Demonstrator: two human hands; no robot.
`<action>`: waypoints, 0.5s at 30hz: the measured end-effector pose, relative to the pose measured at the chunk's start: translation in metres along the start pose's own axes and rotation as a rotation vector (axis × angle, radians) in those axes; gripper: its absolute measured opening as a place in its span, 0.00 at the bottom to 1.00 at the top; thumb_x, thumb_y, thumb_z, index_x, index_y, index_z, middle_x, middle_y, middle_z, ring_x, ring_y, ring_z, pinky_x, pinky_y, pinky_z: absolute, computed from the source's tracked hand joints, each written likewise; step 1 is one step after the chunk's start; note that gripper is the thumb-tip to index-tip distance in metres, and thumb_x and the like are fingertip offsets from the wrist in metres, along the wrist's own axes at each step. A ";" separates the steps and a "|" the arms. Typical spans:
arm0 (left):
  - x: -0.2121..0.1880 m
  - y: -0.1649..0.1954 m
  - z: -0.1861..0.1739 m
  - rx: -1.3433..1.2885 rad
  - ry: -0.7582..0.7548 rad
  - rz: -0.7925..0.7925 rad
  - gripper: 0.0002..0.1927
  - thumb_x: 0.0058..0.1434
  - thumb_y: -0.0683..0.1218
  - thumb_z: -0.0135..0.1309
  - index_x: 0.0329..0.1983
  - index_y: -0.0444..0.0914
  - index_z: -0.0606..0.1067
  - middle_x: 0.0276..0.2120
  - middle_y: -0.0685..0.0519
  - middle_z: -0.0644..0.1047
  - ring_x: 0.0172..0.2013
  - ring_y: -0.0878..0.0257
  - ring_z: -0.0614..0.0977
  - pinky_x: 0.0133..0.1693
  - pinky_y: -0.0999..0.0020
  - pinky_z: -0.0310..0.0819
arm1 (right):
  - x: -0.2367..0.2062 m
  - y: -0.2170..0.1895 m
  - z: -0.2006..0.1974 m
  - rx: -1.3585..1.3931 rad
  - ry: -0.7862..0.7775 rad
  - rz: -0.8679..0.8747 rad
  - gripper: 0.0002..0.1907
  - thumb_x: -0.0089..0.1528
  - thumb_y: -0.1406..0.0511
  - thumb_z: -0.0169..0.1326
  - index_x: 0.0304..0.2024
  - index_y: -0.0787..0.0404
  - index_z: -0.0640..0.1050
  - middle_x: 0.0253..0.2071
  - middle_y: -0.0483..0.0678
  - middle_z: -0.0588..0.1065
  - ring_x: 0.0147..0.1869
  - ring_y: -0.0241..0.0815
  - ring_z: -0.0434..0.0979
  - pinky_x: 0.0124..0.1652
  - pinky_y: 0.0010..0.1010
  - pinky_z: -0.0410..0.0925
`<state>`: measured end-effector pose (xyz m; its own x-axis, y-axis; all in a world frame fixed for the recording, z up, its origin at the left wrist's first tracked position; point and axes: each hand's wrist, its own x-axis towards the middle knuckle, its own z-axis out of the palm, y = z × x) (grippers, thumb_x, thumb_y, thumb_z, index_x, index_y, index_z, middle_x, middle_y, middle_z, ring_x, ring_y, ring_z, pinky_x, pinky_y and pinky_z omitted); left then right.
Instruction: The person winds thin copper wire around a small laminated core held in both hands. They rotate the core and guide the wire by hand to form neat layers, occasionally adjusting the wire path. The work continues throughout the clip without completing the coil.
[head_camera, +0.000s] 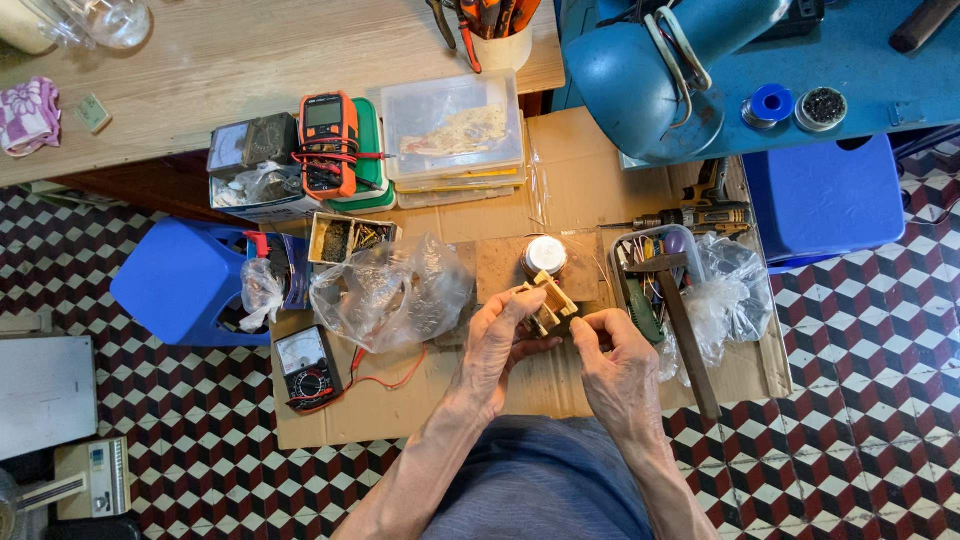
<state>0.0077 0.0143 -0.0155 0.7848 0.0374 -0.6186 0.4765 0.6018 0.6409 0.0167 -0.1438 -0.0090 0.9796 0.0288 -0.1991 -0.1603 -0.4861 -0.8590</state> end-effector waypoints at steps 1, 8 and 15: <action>0.000 0.000 0.000 0.004 0.007 0.004 0.28 0.57 0.56 0.62 0.53 0.34 0.72 0.39 0.51 0.78 0.39 0.65 0.82 0.44 0.65 0.83 | 0.000 0.000 0.000 0.009 0.008 0.004 0.10 0.65 0.62 0.55 0.36 0.63 0.79 0.28 0.44 0.76 0.24 0.31 0.70 0.24 0.25 0.66; 0.001 0.001 0.000 0.006 0.014 0.035 0.28 0.56 0.56 0.61 0.53 0.35 0.71 0.40 0.53 0.78 0.41 0.65 0.81 0.44 0.65 0.83 | -0.004 -0.003 -0.005 0.021 0.035 0.027 0.10 0.65 0.63 0.56 0.37 0.64 0.79 0.27 0.45 0.76 0.22 0.30 0.67 0.21 0.25 0.63; -0.002 0.000 0.001 -0.231 -0.057 -0.056 0.25 0.57 0.54 0.61 0.52 0.35 0.75 0.42 0.52 0.79 0.43 0.64 0.81 0.47 0.63 0.83 | -0.001 -0.008 0.002 0.052 0.037 0.013 0.10 0.65 0.63 0.55 0.37 0.65 0.79 0.28 0.45 0.76 0.24 0.30 0.69 0.24 0.25 0.65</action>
<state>0.0062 0.0136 -0.0134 0.7840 -0.0421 -0.6193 0.4216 0.7683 0.4816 0.0170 -0.1382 -0.0024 0.9810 -0.0098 -0.1939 -0.1784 -0.4400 -0.8801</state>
